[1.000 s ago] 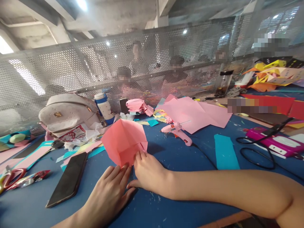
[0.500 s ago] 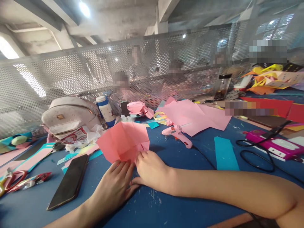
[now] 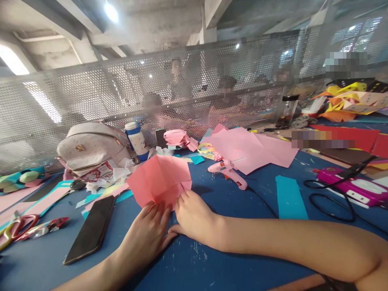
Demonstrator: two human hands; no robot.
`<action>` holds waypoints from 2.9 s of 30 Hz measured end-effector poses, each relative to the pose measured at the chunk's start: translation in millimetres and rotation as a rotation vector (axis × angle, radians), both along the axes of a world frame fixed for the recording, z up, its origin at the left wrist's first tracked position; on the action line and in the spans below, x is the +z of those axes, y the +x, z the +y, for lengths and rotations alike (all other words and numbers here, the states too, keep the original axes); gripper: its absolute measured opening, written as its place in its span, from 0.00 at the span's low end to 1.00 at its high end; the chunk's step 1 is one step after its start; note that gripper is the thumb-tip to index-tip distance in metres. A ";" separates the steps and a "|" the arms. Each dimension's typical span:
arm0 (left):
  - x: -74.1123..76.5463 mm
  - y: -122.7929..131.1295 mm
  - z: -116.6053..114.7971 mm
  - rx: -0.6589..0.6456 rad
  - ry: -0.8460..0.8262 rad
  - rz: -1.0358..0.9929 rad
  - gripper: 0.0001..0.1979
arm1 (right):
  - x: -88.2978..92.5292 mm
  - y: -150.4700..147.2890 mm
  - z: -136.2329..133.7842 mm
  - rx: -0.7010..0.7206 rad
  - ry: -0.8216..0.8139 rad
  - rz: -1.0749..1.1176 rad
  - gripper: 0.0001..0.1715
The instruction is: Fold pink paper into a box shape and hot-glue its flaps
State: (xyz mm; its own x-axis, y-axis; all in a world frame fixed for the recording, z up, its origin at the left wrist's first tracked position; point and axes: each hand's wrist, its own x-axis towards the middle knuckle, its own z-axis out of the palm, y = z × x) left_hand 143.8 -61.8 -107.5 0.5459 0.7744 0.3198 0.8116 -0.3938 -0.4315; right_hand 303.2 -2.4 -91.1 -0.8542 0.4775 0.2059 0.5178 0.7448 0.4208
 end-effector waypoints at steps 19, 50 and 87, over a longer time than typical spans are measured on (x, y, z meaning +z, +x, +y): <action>-0.4 -1.1 -0.2 0.000 0.011 0.003 0.23 | 0.4 3.6 14.9 0.162 0.018 0.172 0.30; -15.3 -0.9 -1.8 -0.051 0.079 0.032 0.25 | -10.3 -7.2 34.3 0.112 0.011 0.272 0.08; -10.9 -3.5 -1.8 -0.067 0.038 0.035 0.24 | -12.7 0.4 20.9 0.181 -0.187 0.109 0.11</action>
